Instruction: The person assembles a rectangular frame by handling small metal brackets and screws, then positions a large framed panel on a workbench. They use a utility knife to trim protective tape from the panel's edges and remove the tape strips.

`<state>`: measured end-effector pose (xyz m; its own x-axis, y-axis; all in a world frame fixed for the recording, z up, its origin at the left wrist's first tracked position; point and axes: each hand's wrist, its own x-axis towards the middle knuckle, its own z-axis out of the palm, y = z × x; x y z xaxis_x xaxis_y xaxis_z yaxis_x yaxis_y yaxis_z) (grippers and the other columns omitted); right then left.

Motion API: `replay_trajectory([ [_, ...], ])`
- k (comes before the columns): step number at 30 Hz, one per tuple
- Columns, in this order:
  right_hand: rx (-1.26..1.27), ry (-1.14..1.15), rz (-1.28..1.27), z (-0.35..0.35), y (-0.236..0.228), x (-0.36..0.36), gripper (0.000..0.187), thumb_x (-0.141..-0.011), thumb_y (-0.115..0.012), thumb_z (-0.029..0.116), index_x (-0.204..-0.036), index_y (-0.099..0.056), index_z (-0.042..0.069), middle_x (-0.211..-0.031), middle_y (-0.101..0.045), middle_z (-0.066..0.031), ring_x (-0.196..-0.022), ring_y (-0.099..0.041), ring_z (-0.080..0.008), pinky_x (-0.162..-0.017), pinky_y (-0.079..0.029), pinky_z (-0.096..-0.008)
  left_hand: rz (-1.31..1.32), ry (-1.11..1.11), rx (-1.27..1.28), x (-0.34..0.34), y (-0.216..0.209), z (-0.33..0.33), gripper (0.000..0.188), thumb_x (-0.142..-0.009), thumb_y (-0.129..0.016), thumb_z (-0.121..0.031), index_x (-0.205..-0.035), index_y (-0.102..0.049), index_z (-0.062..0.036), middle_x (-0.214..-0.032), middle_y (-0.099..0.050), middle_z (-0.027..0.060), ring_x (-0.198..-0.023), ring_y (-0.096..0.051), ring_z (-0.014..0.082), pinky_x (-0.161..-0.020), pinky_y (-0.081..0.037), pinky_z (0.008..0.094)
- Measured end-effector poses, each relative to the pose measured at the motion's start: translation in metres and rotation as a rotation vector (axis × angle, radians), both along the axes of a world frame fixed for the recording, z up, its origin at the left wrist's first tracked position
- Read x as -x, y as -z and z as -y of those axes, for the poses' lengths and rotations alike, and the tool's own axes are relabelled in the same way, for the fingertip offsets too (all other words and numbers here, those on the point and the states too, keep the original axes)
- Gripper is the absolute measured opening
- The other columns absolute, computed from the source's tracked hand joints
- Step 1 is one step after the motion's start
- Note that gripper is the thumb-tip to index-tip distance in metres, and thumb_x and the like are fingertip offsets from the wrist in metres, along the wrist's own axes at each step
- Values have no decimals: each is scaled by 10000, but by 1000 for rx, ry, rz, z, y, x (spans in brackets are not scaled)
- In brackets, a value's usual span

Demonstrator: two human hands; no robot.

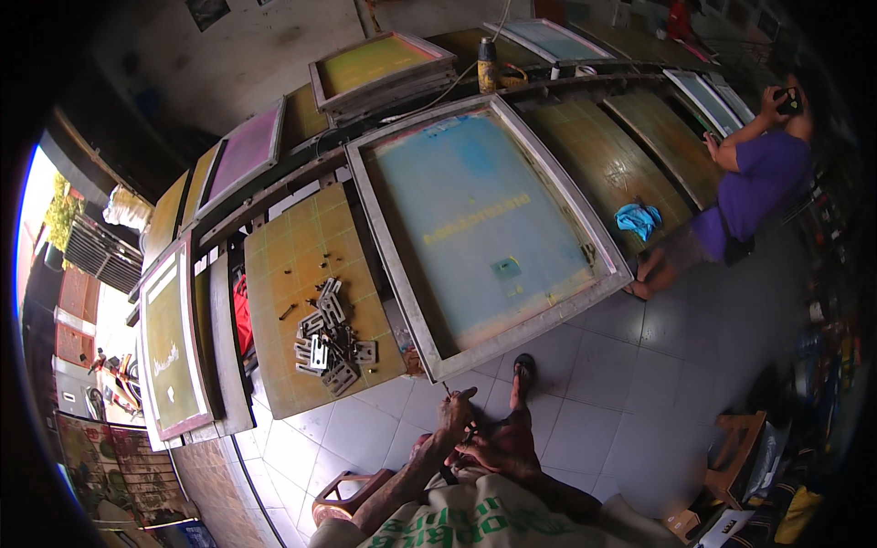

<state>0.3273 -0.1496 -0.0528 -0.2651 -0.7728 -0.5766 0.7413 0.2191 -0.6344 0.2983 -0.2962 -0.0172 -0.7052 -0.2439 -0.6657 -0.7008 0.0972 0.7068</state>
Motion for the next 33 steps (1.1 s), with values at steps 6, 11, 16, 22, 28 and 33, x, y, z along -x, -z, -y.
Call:
replay_trajectory([
  [6,-59,66,-397,-2,-12,11,236,-970,-530,246,-1079,-545,38,-890,-646,-95,-759,-627,-215,-702,-498,-328,-50,-428,-1418,-16,61,21,121,-846,-596,-179,-768,-526,-118,-647,-455,5,-564,-448,165,-554,-379,315],
  [11,-140,85,-720,-5,-26,18,220,-961,-541,224,-1075,-561,37,-879,-647,-97,-748,-630,-217,-714,-498,-328,-49,-498,-1294,-8,26,16,351,-894,-565,-185,-610,-358,-194,-544,-229,-74,-485,-229,104,-482,-207,300],
  [16,-231,86,-1033,-3,-31,24,204,-952,-552,202,-1070,-578,37,-867,-649,-100,-737,-633,-219,-725,-497,-328,-96,-574,-661,-10,19,-1,261,-841,-679,-277,-726,-484,-147,-611,-433,-29,-553,-414,103,-504,-337,300],
  [22,-162,-65,-1255,-10,-68,39,217,-962,-509,209,-977,-647,42,-782,-642,-124,-680,-645,-243,-831,-475,-355,-83,-184,-486,-6,64,4,336,-805,-643,-108,-1137,-620,-68,-666,-521,43,-658,-540,211,-690,-467,341],
  [28,-217,-319,-1649,-39,-37,64,306,-741,-617,68,-1044,-620,20,-835,-608,-187,-764,-601,-357,-655,-481,-438,-203,-298,-1492,-2,46,19,115,-855,-612,-127,-784,-524,-148,-575,-312,-56,-511,-320,103,-534,-301,280],
  [33,-355,-368,-1268,-40,-104,78,297,-759,-675,183,-1013,-579,64,-852,-646,-164,-753,-654,-343,-667,-519,-430,-99,-504,-1240,-4,35,11,219,-897,-577,-212,-724,-448,-180,-545,-260,-77,-459,-262,88,-448,-238,264],
])
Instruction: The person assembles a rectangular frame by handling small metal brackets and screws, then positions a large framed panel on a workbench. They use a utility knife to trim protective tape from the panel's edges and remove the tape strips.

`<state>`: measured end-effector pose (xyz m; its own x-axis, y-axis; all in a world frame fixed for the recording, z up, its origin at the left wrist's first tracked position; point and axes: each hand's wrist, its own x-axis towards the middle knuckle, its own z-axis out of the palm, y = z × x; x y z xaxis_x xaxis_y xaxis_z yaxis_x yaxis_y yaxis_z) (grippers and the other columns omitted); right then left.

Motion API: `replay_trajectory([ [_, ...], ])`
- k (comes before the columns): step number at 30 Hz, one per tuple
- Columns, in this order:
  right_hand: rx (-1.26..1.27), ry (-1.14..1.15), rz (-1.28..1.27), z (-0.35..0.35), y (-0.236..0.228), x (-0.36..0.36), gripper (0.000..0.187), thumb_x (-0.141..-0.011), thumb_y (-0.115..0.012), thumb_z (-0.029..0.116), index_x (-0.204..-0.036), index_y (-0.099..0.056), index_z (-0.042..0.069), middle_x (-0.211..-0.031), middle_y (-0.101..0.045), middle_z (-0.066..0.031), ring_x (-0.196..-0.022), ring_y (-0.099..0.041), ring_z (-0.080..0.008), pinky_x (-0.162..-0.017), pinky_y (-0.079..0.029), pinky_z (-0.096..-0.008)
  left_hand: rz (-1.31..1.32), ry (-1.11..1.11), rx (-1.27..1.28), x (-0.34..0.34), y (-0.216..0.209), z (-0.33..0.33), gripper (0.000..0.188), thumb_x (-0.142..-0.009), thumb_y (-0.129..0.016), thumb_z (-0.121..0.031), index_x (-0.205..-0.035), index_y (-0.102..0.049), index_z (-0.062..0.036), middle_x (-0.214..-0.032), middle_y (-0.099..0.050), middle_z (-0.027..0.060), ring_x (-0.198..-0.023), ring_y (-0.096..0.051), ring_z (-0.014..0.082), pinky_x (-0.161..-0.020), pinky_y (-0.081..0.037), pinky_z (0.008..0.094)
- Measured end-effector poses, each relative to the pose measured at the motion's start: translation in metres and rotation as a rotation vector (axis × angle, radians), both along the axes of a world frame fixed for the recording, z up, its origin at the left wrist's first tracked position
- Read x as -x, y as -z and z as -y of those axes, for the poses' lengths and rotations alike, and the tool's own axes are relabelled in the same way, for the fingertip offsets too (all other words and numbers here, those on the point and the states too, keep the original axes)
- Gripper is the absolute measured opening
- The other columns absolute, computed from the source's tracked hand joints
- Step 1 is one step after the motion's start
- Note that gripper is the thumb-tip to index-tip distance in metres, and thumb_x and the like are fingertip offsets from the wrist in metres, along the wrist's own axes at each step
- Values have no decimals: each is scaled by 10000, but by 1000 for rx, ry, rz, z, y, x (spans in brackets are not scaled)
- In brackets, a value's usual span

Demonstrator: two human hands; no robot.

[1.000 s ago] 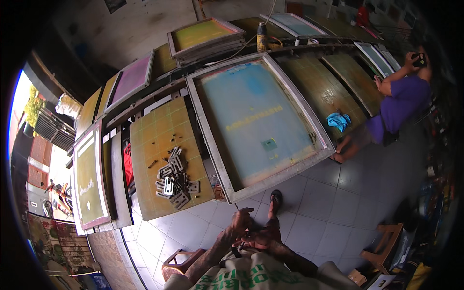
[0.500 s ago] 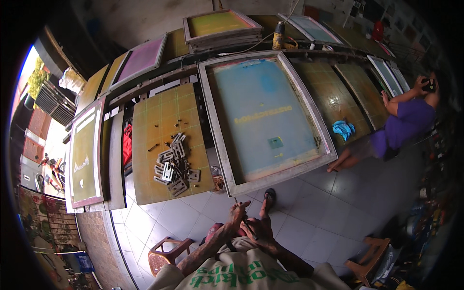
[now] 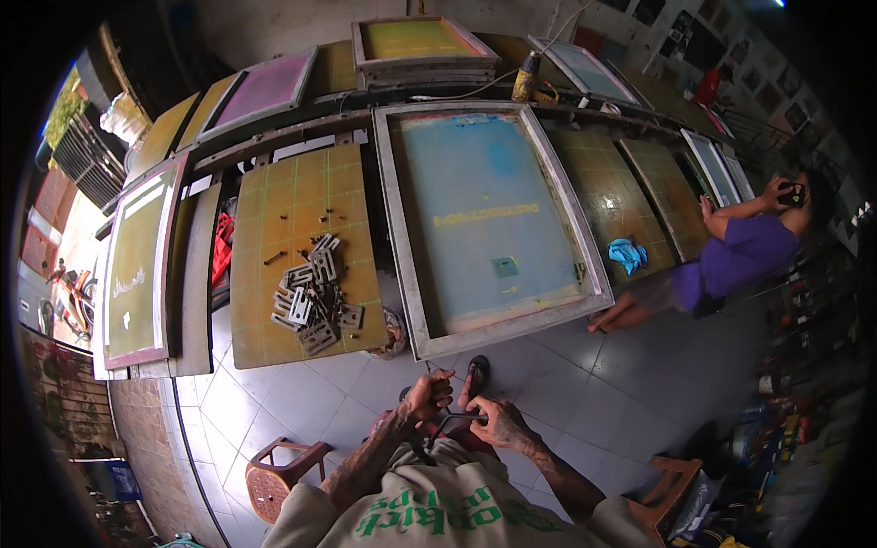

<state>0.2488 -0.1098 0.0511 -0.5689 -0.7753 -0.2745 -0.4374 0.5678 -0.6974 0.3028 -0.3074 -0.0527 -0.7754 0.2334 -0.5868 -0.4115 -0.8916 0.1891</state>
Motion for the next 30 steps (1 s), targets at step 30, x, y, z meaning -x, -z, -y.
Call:
replay_trajectory([
  [30,222,163,319,42,86,-76,233,-894,-611,205,-1045,-555,36,-879,-623,-73,-719,-645,-216,-606,-526,-339,52,-16,202,-2,-17,-4,387,-871,-584,-268,-586,-326,-220,-521,-220,-79,-459,-216,96,-484,-200,279],
])
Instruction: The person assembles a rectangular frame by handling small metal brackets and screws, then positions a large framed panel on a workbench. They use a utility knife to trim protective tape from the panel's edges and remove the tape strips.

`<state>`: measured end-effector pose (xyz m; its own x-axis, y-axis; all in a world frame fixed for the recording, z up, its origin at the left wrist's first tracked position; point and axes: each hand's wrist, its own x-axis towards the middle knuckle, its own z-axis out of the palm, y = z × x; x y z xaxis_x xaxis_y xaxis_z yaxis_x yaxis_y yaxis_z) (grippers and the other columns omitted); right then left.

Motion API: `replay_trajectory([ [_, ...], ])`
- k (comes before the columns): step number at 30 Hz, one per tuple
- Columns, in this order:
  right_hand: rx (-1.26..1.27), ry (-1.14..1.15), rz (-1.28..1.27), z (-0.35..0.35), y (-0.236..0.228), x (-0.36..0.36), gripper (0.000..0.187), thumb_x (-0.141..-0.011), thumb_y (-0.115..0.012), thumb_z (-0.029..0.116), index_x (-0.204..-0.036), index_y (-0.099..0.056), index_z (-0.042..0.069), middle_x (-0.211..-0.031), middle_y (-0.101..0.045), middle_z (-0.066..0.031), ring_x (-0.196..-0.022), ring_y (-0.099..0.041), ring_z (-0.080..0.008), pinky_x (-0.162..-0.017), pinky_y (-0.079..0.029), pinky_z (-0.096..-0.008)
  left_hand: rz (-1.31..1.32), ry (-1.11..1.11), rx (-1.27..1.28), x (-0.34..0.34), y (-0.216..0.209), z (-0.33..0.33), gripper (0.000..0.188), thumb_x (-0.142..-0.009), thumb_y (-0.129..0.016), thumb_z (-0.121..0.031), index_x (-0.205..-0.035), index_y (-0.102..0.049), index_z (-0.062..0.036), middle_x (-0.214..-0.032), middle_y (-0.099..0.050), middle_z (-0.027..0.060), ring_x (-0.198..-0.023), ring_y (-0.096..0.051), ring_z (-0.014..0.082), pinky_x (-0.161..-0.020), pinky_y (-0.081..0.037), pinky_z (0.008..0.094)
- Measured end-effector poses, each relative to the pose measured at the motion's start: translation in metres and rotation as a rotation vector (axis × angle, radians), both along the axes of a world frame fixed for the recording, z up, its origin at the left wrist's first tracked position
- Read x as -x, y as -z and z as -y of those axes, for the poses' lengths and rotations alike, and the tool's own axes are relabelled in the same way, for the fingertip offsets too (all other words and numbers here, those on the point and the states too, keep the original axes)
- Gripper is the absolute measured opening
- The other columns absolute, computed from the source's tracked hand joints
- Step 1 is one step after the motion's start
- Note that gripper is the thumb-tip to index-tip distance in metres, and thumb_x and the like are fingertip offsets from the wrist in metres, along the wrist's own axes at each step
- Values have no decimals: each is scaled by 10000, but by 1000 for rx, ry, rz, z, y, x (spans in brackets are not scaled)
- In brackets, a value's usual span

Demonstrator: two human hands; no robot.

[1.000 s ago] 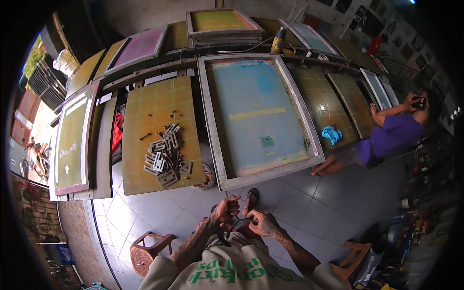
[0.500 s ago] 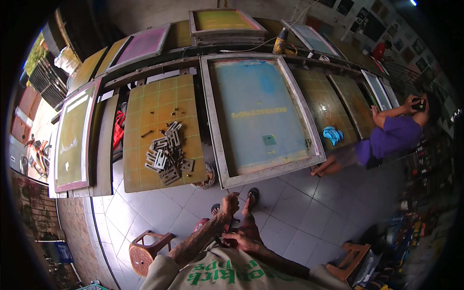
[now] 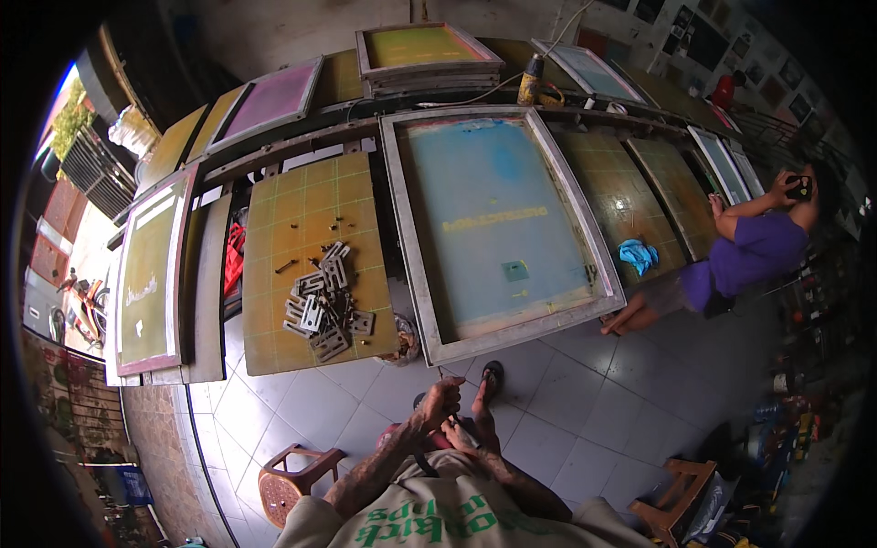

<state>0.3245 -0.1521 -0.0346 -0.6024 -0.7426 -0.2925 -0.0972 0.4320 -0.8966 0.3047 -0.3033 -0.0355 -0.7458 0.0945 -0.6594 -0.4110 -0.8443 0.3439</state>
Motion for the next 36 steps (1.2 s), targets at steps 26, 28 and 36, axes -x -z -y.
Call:
replay_trajectory([
  [26,-134,-138,588,-44,-106,53,233,-929,-610,241,-863,-564,23,-667,-554,-1,-532,-518,-63,-491,-430,-230,-32,-91,-121,5,7,-3,364,-854,-560,-249,-589,-313,-220,-495,-217,-86,-387,-180,76,-378,-137,263],
  [28,-75,-167,501,-32,-81,18,293,-926,-621,292,-907,-579,3,-689,-575,-12,-516,-523,-73,-494,-439,-232,32,-75,-104,7,11,-10,358,-854,-557,-250,-593,-315,-222,-496,-232,-87,-388,-178,80,-382,-139,270],
  [36,176,48,1532,1,-72,3,574,-912,-592,80,-1344,-285,301,-926,-616,-135,-605,-590,-189,-488,-439,-261,34,-69,73,5,15,-9,269,-892,-485,-238,-642,-387,-215,-533,-287,-76,-423,-289,100,-395,-213,258],
])
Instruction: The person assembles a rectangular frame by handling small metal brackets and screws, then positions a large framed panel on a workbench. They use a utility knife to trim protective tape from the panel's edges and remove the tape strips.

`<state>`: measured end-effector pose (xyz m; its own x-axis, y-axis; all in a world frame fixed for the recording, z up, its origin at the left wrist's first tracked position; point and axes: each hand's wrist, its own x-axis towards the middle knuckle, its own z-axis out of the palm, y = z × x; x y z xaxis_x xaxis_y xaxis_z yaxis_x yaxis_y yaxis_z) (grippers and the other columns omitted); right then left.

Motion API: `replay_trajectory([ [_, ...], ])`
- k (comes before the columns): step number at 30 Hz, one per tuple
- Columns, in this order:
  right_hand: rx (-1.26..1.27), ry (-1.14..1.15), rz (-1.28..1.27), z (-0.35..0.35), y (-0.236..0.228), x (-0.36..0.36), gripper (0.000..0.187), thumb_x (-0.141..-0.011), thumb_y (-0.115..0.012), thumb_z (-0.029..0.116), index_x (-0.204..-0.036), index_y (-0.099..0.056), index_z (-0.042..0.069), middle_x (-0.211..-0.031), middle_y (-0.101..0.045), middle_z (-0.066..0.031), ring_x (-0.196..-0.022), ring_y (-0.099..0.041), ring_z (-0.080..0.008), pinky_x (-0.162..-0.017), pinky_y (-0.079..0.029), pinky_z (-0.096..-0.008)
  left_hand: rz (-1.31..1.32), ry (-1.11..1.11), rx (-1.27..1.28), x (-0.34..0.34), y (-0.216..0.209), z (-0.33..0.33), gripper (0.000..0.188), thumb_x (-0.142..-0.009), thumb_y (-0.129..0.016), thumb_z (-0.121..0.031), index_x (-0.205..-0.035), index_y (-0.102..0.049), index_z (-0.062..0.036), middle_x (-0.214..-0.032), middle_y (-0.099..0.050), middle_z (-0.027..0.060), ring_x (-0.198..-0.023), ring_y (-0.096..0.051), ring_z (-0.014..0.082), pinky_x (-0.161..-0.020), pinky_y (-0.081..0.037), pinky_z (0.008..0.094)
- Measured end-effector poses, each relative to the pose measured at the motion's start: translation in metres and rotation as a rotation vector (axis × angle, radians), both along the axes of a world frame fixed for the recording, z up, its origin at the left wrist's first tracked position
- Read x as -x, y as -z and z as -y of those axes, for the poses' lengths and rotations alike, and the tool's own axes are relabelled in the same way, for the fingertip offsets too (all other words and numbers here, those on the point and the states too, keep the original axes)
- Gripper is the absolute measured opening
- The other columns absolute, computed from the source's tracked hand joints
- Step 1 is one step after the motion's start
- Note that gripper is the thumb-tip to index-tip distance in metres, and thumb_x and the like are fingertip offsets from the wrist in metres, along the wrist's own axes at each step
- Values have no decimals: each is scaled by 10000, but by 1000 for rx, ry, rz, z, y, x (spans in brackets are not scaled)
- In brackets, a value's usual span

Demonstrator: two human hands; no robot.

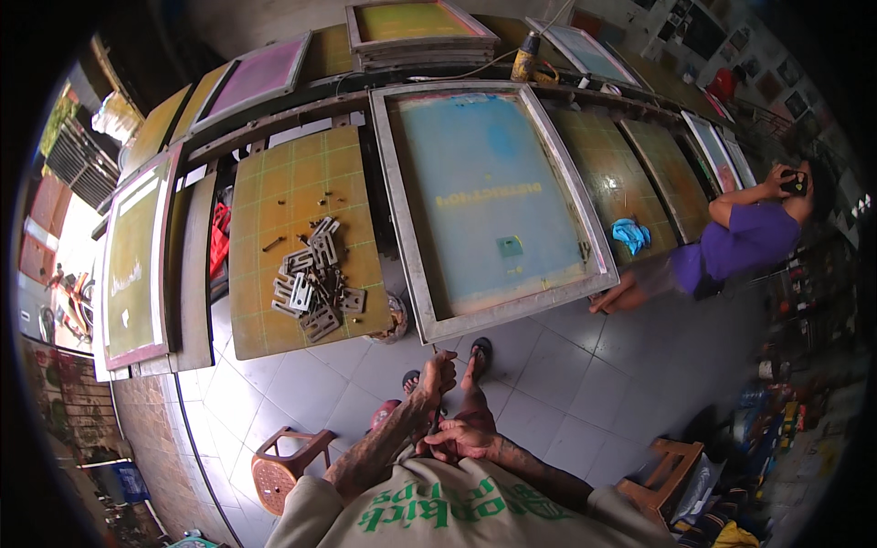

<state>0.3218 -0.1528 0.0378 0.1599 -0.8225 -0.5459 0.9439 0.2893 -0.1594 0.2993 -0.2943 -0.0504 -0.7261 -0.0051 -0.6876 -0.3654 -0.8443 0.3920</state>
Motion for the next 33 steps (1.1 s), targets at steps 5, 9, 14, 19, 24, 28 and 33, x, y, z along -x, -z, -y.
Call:
replay_trajectory([
  [5,139,200,211,4,15,-3,423,-936,-562,135,-1308,-374,208,-971,-616,-99,-679,-596,-182,-531,-450,-274,-146,-20,-331,-4,6,5,266,-878,-488,-224,-641,-370,-201,-530,-283,-74,-422,-261,114,-398,-214,279],
  [9,112,115,167,11,39,-11,339,-956,-539,178,-1279,-445,133,-1008,-616,-69,-738,-601,-176,-565,-458,-285,-184,41,-350,-7,5,15,339,-882,-546,-260,-613,-349,-204,-526,-269,-80,-422,-237,89,-407,-216,276],
  [14,-5,-76,-225,22,77,-29,326,-981,-509,232,-1243,-534,40,-1053,-616,-33,-812,-607,-169,-608,-469,-298,-215,286,406,-26,-10,10,417,-866,-623,-429,-939,-547,-26,-780,-571,26,-680,-562,129,-599,-469,286],
  [19,-28,-225,-1070,7,111,-37,269,-946,-549,212,-1164,-570,55,-1074,-627,-67,-904,-613,-224,-691,-488,-357,274,116,810,-21,-3,-22,342,-779,-738,-314,-888,-525,-70,-859,-587,29,-735,-572,134,-703,-480,318],
  [24,-84,4,-1184,-12,82,-21,214,-927,-565,181,-1112,-598,79,-1088,-618,-97,-922,-605,-255,-721,-487,-377,-99,492,1161,-23,88,-12,151,-815,-637,-196,-820,-515,-106,-843,-538,4,-733,-521,131,-632,-430,317],
  [28,-169,112,-1483,-23,73,-12,174,-911,-578,157,-1070,-621,98,-1100,-611,-122,-936,-599,-280,-746,-485,-393,-42,50,-67,-14,3,4,360,-783,-600,-11,-645,-312,-178,-573,-269,-58,-495,-269,96,-514,-273,292],
  [33,-373,197,-1983,-24,64,6,136,-892,-595,126,-1017,-649,122,-1115,-602,-152,-954,-591,-312,-776,-484,-413,-137,5,-329,-21,-6,9,267,-783,-578,-43,-692,-360,-166,-582,-295,-29,-518,-306,124,-551,-319,313],
])
